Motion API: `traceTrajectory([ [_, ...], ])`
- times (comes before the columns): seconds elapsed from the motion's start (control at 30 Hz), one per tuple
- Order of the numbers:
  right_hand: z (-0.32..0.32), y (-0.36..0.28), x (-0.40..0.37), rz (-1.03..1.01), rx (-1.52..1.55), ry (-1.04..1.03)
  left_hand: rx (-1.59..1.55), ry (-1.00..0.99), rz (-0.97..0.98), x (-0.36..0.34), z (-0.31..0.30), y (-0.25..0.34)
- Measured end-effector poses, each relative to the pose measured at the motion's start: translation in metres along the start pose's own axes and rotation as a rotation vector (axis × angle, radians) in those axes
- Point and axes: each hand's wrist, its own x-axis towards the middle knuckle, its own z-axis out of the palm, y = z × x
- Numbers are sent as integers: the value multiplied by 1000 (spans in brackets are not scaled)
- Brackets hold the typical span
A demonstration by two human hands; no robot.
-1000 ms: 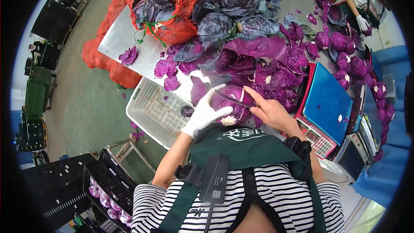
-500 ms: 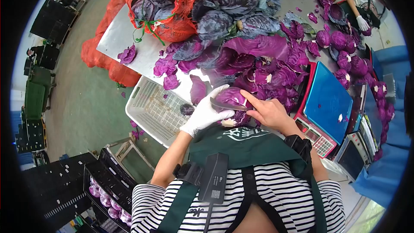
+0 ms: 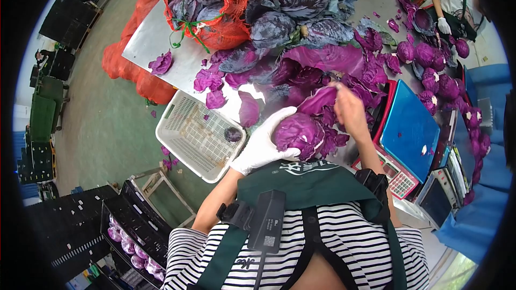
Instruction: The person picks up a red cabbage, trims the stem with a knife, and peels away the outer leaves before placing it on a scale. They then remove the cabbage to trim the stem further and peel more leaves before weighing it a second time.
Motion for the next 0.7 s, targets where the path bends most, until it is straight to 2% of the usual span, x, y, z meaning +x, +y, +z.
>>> traceTrajectory([
  [0.07, -19, 1, 17, 66, 148, 226, -23, 36, 24, -1, -2, -1],
  [0.13, -29, -18, 17, -15, 22, 191, 38, 74, 19, -1, -6, -6],
  [0.17, -15, -29, 10, -146, -218, 139, 26, 71, -7, 1, -8, -7],
  [0.2, -8, -28, -3, -51, -132, -70, 27, 66, -4, 4, -8, -7],
  [0.27, 18, -43, -23, -326, -438, -269, 49, 54, -28, 9, -8, -8],
  [0.33, 23, -63, -32, -372, -796, -449, 43, 62, -54, 9, -3, -8],
  [0.4, 24, -58, -31, -452, -778, -458, 202, 56, -114, 8, -1, -11],
  [0.57, 24, -60, -20, -739, -830, -387, 114, 38, -64, 11, -3, -7],
  [0.67, 26, -66, -9, -829, -944, -400, 159, 16, -37, 10, 0, -9],
  [0.7, 31, -68, -7, -871, -872, -362, 112, 66, -68, 7, 1, -7],
])
